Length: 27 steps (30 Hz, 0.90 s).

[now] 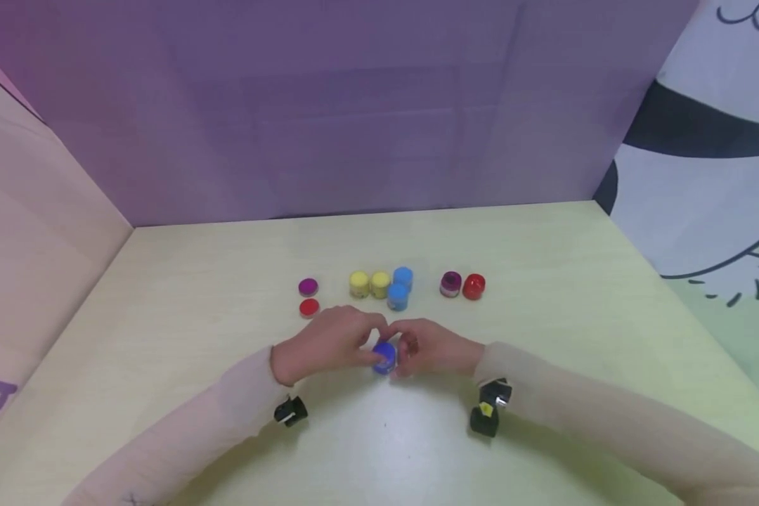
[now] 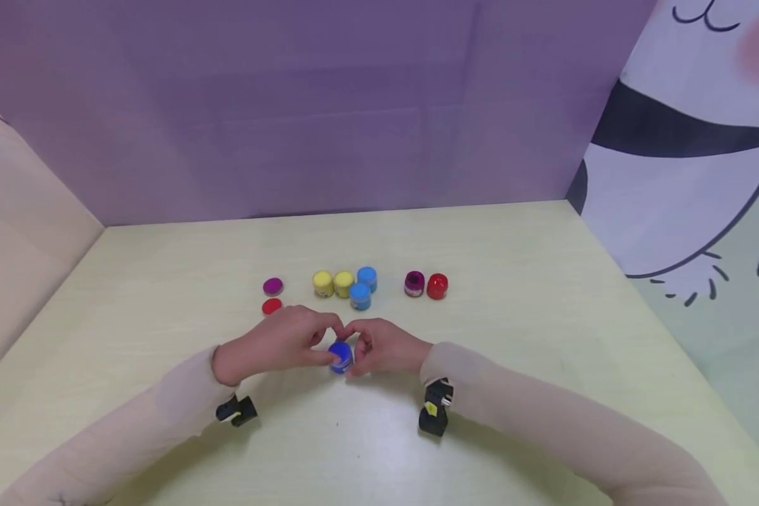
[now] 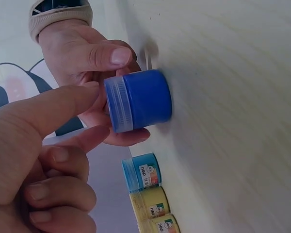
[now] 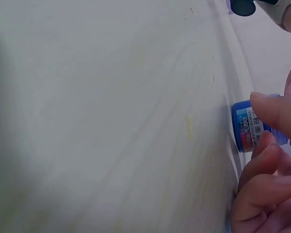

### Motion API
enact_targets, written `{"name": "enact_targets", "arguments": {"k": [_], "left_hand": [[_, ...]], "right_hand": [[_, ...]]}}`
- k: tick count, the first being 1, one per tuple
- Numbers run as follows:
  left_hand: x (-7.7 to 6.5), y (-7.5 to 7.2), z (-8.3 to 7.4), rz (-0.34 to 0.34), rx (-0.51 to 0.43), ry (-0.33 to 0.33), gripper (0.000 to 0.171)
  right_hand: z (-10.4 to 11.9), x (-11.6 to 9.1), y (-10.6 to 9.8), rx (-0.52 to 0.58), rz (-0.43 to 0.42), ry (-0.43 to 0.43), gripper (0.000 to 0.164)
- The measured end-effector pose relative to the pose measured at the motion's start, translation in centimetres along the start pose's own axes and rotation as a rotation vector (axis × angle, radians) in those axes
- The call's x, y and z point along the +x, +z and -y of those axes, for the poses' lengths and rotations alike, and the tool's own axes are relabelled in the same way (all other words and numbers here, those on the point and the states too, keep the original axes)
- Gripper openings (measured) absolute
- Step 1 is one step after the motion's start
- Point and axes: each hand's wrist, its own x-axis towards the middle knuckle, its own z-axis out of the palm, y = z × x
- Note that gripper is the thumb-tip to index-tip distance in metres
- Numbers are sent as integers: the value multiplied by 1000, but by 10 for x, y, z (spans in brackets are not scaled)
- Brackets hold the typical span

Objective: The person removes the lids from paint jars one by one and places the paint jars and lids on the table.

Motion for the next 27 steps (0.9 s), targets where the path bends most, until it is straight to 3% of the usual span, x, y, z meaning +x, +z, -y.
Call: {"name": "enact_targets", "arguments": {"k": [16, 27], "left_hand": [[6, 3, 18, 115, -96, 102, 37], [11, 3, 25, 149, -116, 140, 41]], "right_hand": [[-4, 8, 4, -30, -18, -80, 25], [-1, 11, 6, -86, -60, -52, 23]]}}
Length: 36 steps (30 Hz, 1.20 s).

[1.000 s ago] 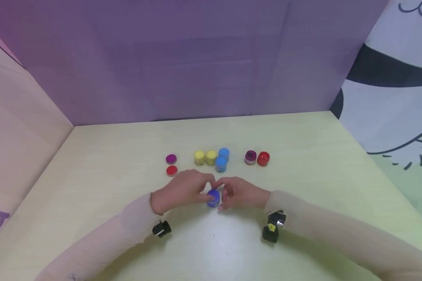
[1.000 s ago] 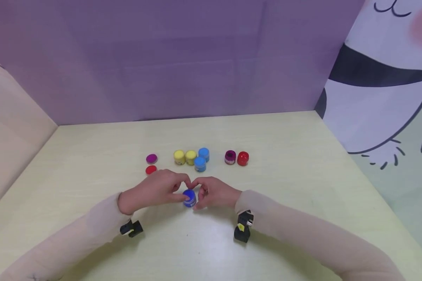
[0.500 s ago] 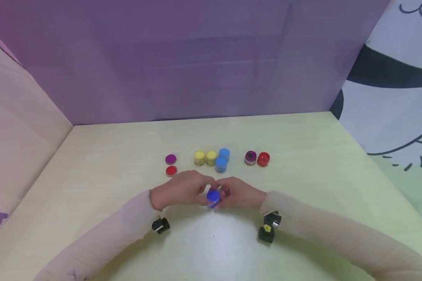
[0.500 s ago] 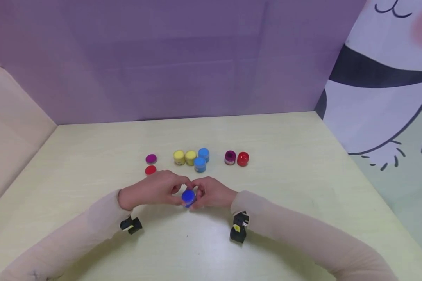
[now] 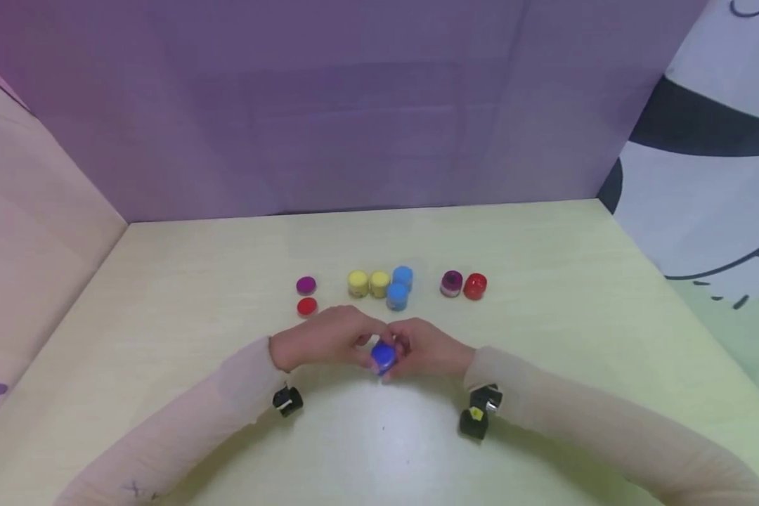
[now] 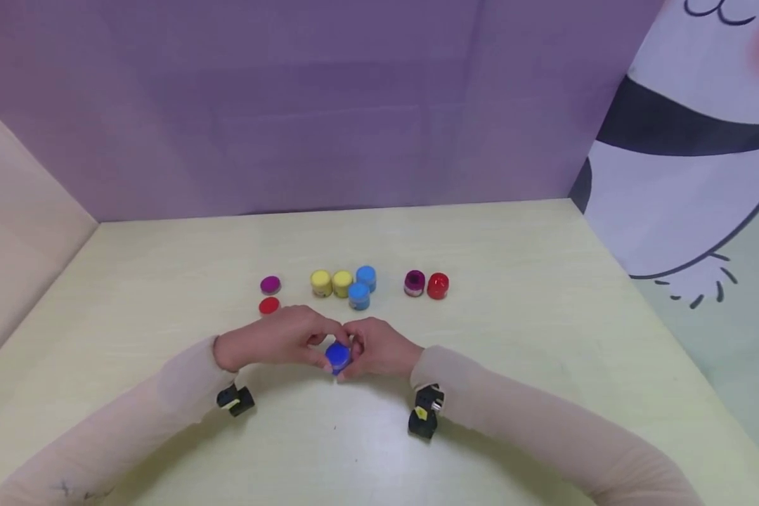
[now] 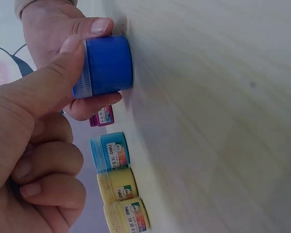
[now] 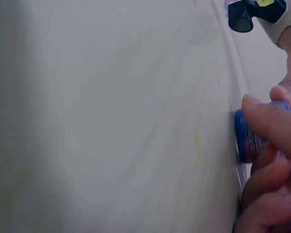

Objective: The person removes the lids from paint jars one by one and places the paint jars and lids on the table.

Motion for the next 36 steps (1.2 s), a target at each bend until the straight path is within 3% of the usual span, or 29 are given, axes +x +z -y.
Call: {"name": "enact_targets", "arguments": {"k": [4, 10, 14, 20, 30, 36], "left_hand": [[1, 1, 0, -10, 5, 11, 40], [-5, 7, 1, -1, -3, 3, 40], [-7, 12, 0, -40, -14, 5, 38], [-9, 20, -4, -111, -61, -44, 33], [-5, 29, -21, -224, -95, -264, 30], [-3, 36, -28, -277, -47, -349, 34]], "right_hand": [[3, -1, 0, -21, -26, 21, 24], [1, 0, 3, -14, -21, -17, 25], [-1, 1, 6, 23, -18, -18, 25], [-2, 1, 8, 56, -6, 15, 22], [-3, 3, 4, 90, -9, 96, 20], [-7, 3, 3, 89, -15, 94, 20]]}}
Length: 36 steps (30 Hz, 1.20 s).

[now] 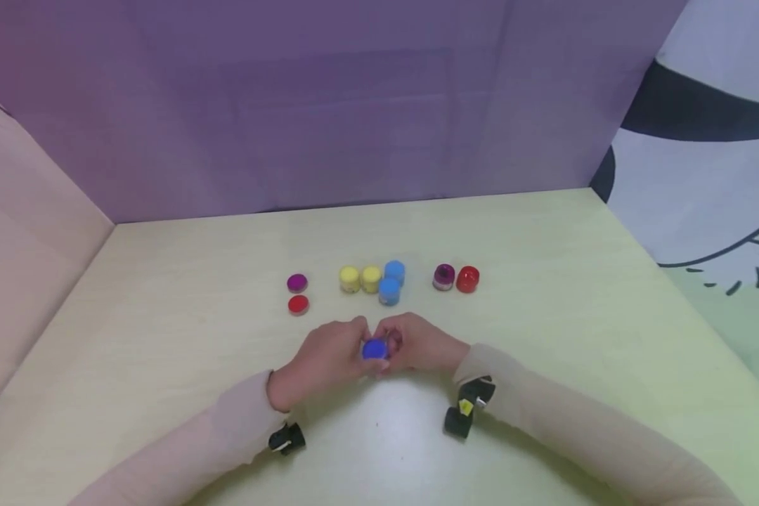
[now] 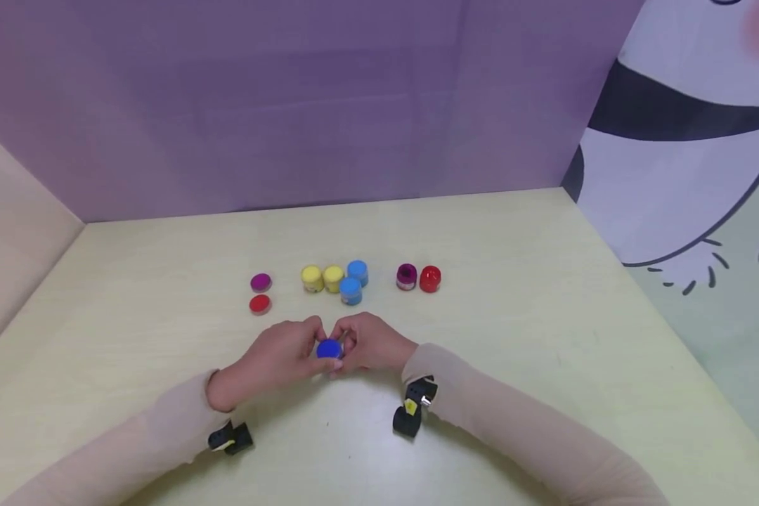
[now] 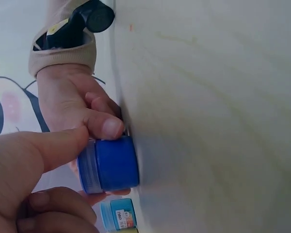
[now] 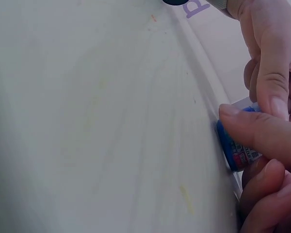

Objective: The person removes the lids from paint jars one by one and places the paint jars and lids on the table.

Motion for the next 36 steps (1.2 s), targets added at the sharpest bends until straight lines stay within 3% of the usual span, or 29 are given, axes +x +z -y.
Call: {"name": "enact_targets", "arguments": {"k": [3, 7, 14, 21, 30, 36], "left_hand": [[1, 0, 0, -2, 12, -21, 38], [3, -5, 5, 45, 0, -11, 42], [10, -23, 24, 192, -54, 174, 41], [25, -36, 35, 327, -88, 368, 45], [37, -35, 43, 427, -184, 460, 39], [41, -34, 42, 388, -208, 498, 36]], "right_hand": [[0, 0, -1, -3, 0, 20, 20], [0, 1, -1, 27, 17, 32, 20], [-1, 2, -1, 109, 32, 75, 24], [-1, 2, -3, 91, 37, 90, 25], [0, 1, -2, 85, 53, 87, 27], [0, 0, -3, 93, 50, 79, 26]]}}
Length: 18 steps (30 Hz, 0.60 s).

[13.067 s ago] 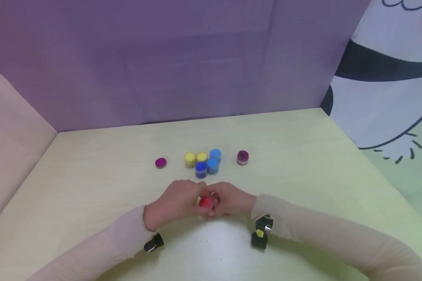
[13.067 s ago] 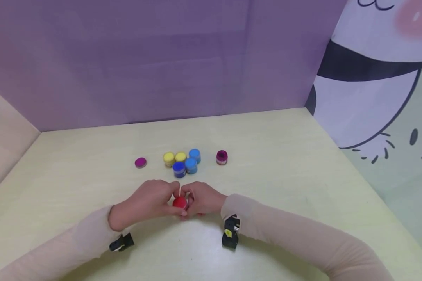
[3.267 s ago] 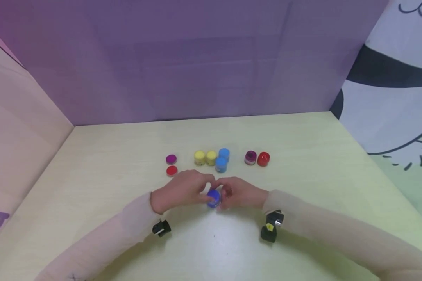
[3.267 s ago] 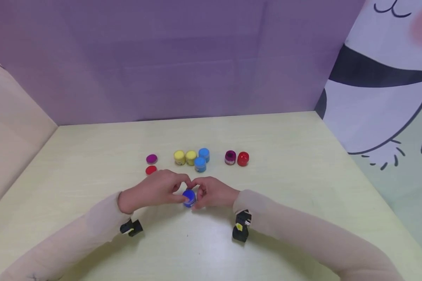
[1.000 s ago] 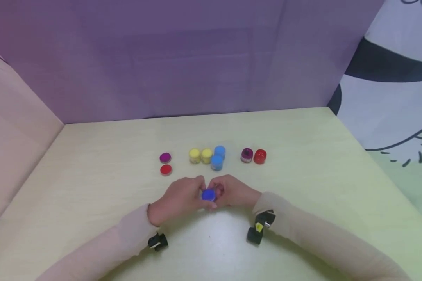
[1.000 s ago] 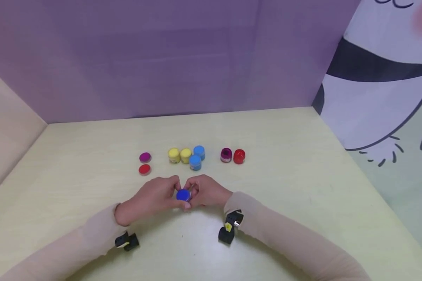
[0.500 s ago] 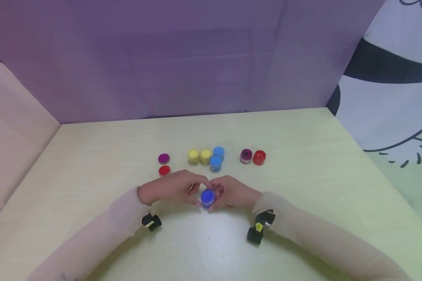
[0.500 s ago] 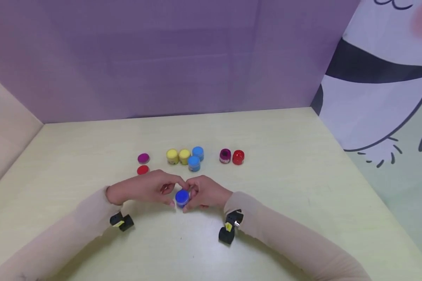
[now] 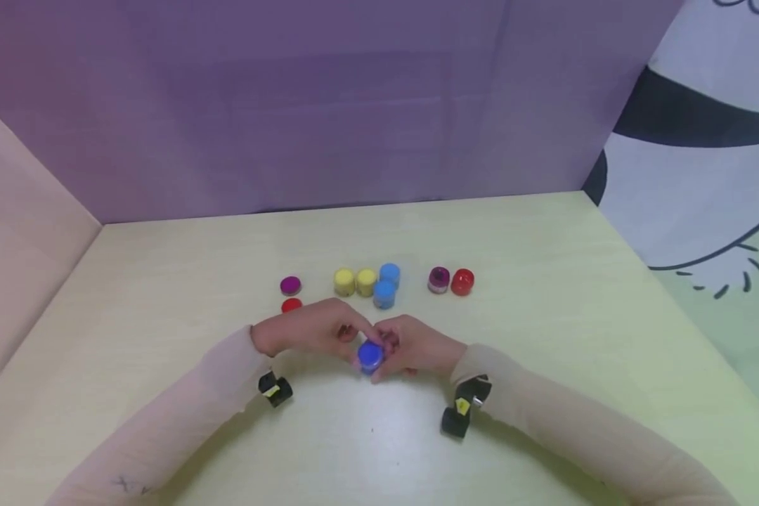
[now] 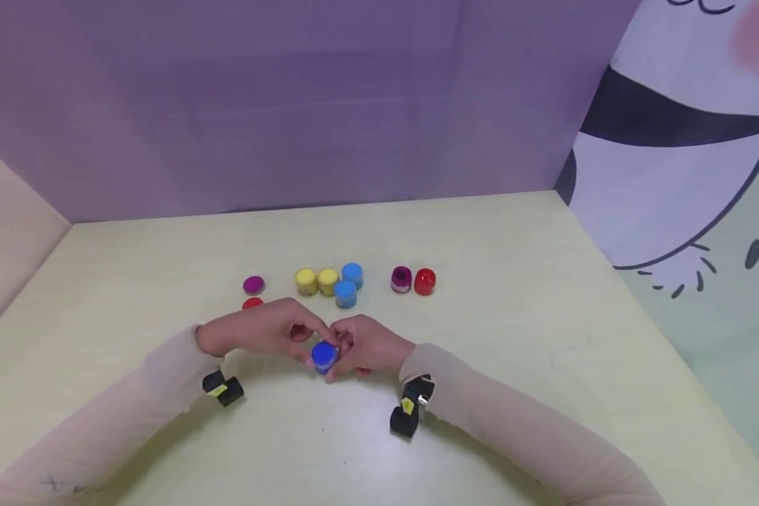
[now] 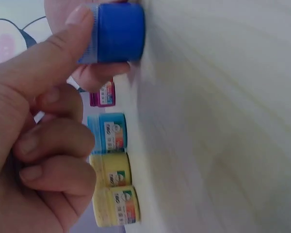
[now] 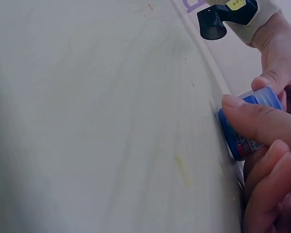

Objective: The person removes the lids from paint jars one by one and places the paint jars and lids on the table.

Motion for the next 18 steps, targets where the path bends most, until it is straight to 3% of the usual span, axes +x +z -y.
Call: {"name": "enact_targets", "arguments": {"k": [7, 12, 18], "left_hand": [[2, 4, -6, -84, 37, -93, 25], [0, 18, -15, -180, 85, -227, 33], [-1, 37, -31, -289, 167, -372, 37]], "right_hand": [[-1, 3, -1, -13, -5, -38, 24], [-2, 3, -2, 5, 7, -53, 22], [-2, 2, 0, 20, 1, -12, 23]]}}
